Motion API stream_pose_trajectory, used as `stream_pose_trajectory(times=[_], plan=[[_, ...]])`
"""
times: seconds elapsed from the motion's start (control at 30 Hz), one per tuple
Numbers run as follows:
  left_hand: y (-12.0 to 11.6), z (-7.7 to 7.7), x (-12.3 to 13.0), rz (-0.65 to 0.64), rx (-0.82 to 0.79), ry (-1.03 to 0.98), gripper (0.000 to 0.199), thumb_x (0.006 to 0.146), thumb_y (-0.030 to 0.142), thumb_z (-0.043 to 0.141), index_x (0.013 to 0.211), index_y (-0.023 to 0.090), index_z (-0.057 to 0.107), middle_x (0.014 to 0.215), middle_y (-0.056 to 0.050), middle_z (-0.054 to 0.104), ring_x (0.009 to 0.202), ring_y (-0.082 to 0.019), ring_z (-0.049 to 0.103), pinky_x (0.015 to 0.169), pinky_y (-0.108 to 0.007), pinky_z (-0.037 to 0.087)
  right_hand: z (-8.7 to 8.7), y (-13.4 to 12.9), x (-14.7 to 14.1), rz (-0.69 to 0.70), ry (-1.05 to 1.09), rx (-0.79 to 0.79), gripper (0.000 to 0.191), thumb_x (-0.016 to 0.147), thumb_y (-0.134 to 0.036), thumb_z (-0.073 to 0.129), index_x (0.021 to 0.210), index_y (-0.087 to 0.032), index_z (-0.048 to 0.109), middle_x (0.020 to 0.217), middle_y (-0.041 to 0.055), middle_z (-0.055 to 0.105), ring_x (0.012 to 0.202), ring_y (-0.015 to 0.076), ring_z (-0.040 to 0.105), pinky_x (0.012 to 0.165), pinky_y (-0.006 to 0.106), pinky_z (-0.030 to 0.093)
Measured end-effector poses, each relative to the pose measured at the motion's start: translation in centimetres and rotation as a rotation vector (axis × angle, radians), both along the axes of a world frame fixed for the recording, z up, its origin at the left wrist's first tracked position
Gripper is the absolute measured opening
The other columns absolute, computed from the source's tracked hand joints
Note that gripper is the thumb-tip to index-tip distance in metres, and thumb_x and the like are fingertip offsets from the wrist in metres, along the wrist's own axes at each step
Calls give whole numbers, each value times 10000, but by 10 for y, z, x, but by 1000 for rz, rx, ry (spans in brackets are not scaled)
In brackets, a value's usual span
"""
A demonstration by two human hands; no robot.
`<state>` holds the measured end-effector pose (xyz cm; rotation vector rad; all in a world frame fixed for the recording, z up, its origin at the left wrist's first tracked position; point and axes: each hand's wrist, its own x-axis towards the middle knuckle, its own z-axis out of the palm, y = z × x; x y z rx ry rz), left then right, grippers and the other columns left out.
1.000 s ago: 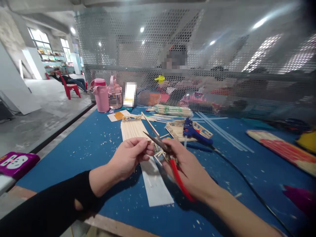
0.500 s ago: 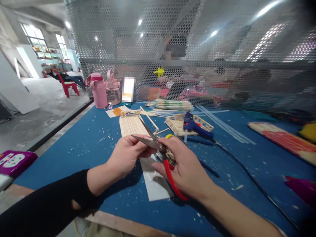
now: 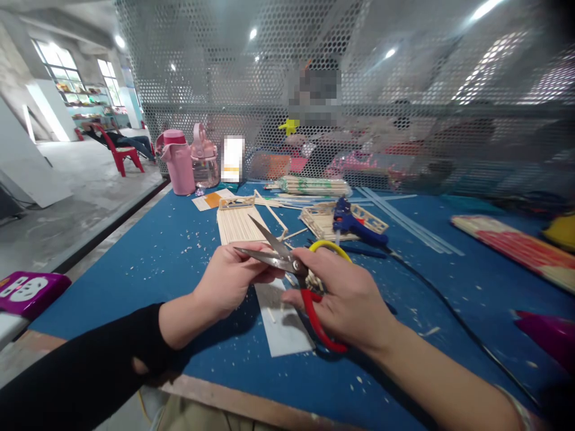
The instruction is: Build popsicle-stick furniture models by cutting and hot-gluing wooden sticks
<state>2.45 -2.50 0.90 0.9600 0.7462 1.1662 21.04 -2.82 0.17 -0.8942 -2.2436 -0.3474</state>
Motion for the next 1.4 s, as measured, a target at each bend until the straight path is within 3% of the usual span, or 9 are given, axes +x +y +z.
stream_pose_trajectory(times=[0.23,0.33,0.67,0.9,1.4], plan=[[4,-5,1,6,-43,-41,55,693,114,729,655,131,693,615,-7,696,543,-79,633,556,-176,486,-1,7,8,16,-67,16,429,877,-497,527,1087,-132,607,742,80,654,647,191,594,568,294,486],[4,-5,2,18,-68,-8,75,737,111,706,663,123,699,620,-14,698,538,-73,627,553,-173,488,-3,8,10,27,-53,-23,451,871,-525,525,1106,-151,615,832,107,701,745,220,652,635,317,521],[6,-2,-1,-1,-57,-45,146,783,227,714,695,115,678,600,-9,669,539,-75,629,526,-164,496,1,6,1,18,181,-359,519,855,-638,458,1119,-200,543,930,83,671,788,203,640,657,315,511],[3,-4,-2,-46,-13,-49,160,700,263,776,699,136,680,615,-1,678,550,-92,636,532,-188,491,3,5,-2,-2,75,-266,528,790,-615,566,1090,-181,538,870,81,585,782,223,557,627,336,455],[0,-6,-1,-52,39,-13,132,675,250,756,665,135,691,630,-3,684,573,-83,631,567,-181,481,3,5,-6,65,106,-260,631,768,-712,522,1101,-178,562,847,65,530,763,209,501,662,348,424]])
